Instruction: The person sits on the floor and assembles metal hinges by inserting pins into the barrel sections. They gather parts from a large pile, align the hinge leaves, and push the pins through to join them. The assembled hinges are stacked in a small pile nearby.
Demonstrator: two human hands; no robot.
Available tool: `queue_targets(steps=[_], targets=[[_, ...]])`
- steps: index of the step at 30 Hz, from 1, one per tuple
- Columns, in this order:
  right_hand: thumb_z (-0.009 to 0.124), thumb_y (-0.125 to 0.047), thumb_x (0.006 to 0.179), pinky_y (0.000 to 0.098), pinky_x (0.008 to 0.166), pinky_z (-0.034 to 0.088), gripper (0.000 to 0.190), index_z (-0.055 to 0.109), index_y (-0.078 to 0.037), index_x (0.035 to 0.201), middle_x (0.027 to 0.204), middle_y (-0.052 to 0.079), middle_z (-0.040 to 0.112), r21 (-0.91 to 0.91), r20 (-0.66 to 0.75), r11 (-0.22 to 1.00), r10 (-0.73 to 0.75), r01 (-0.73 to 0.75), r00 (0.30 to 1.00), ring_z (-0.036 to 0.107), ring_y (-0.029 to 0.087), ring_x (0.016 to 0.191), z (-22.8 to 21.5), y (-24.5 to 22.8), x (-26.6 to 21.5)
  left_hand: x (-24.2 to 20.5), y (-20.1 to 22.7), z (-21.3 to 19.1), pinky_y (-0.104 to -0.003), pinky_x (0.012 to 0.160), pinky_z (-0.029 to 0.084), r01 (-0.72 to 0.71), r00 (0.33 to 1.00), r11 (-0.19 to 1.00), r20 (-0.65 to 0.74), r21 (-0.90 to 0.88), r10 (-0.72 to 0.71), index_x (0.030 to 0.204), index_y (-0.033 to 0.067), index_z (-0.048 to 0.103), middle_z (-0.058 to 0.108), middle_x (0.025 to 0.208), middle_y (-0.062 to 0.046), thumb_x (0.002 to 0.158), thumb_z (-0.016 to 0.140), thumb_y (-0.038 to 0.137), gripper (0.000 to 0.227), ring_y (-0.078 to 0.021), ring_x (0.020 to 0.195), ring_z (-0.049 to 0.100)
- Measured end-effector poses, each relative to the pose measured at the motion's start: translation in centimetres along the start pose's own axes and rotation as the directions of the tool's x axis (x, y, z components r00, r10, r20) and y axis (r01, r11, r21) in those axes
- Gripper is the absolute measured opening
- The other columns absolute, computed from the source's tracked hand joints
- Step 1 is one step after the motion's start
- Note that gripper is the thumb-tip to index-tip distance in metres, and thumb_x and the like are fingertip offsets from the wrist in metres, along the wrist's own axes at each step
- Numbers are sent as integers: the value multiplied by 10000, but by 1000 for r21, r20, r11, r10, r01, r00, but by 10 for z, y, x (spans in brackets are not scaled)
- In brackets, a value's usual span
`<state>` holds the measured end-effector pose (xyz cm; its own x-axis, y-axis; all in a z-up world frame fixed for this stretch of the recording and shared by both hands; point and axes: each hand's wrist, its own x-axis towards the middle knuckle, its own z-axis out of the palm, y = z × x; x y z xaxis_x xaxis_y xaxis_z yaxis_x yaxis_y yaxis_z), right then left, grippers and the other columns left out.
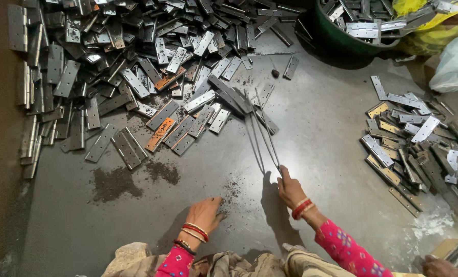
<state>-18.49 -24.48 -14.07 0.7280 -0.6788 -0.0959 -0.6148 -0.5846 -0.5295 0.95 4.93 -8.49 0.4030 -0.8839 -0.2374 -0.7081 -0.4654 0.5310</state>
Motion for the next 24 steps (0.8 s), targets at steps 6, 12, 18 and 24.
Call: queue_targets(steps=[6, 12, 18, 24], targets=[[564, -179, 964, 503, 520, 479, 568, 367, -181, 1496, 579, 207, 601, 126, -76, 989, -73, 82, 994, 626, 398, 508, -36, -36, -60, -2, -1, 12, -538, 847, 495, 0, 998, 999, -56, -47, -2, 1155, 107, 583, 678, 1063, -148, 827, 783, 328, 442, -381, 1038, 644], [531, -186, 1034, 561, 556, 453, 509, 360, -191, 1513, 679, 232, 625, 93, -161, 968, -215, 231, 963, 616, 466, 597, -28, -89, 119, 0, -10, 15, -528, 840, 509, -2, 997, 999, -78, -36, -1, 1135, 103, 585, 687, 1046, -139, 845, 784, 343, 426, -380, 1027, 655], [517, -166, 1036, 632, 628, 441, 456, 364, -191, 1465, 744, 286, 631, -20, 32, 934, -355, 356, 934, 601, 542, 680, 24, -109, 219, -2, -7, 10, -533, 816, 508, -7, 994, 997, -108, -77, -2, 1093, 71, 586, 685, 1002, -154, 833, 795, 354, 438, -386, 983, 664], [516, -180, 999, 596, 579, 430, 541, 300, -239, 1492, 588, 253, 595, 18, 200, 981, -194, 194, 960, 602, 497, 577, 11, -82, 87, 1, -7, 2, -538, 810, 503, 25, 996, 996, -88, -80, -32, 1071, 64, 595, 688, 1008, -158, 846, 785, 348, 408, -391, 985, 663]])
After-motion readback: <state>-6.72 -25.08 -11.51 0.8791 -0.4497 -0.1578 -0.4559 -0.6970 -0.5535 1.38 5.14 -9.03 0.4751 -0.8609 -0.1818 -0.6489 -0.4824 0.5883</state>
